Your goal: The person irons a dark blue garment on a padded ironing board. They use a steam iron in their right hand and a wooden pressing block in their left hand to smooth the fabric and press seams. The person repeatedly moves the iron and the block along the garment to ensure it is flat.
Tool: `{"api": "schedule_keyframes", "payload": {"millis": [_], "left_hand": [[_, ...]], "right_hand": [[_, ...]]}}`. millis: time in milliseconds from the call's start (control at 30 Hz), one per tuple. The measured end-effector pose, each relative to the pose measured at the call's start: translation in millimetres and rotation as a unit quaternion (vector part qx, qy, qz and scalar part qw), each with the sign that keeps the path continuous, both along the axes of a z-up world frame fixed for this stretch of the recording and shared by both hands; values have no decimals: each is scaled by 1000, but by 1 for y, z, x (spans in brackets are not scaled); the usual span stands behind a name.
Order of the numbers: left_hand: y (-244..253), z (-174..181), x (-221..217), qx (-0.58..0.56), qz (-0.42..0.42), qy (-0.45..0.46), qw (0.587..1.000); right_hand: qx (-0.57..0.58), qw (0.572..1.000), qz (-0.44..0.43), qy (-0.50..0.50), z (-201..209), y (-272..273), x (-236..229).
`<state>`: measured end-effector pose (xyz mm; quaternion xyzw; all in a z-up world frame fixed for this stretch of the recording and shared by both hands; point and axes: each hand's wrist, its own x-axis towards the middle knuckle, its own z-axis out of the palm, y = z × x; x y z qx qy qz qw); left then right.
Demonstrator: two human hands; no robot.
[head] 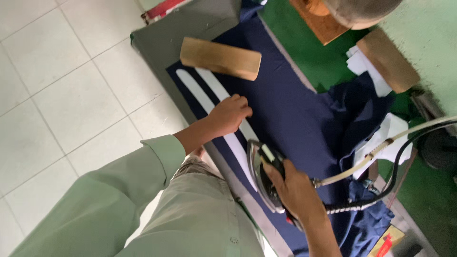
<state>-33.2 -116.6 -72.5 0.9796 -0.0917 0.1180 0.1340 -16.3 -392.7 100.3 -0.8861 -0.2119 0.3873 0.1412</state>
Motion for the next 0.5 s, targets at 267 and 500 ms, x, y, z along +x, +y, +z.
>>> {"api": "schedule_keyframes", "payload": {"millis": [267,500], "left_hand": [[0,-8,16,12,-79,95,992],[-5,0,22,62,-98,126,985]], "right_hand": [[-31,999,-3,23,-4,9,0],[-21,999,-31,10,-7,14,0]]}}
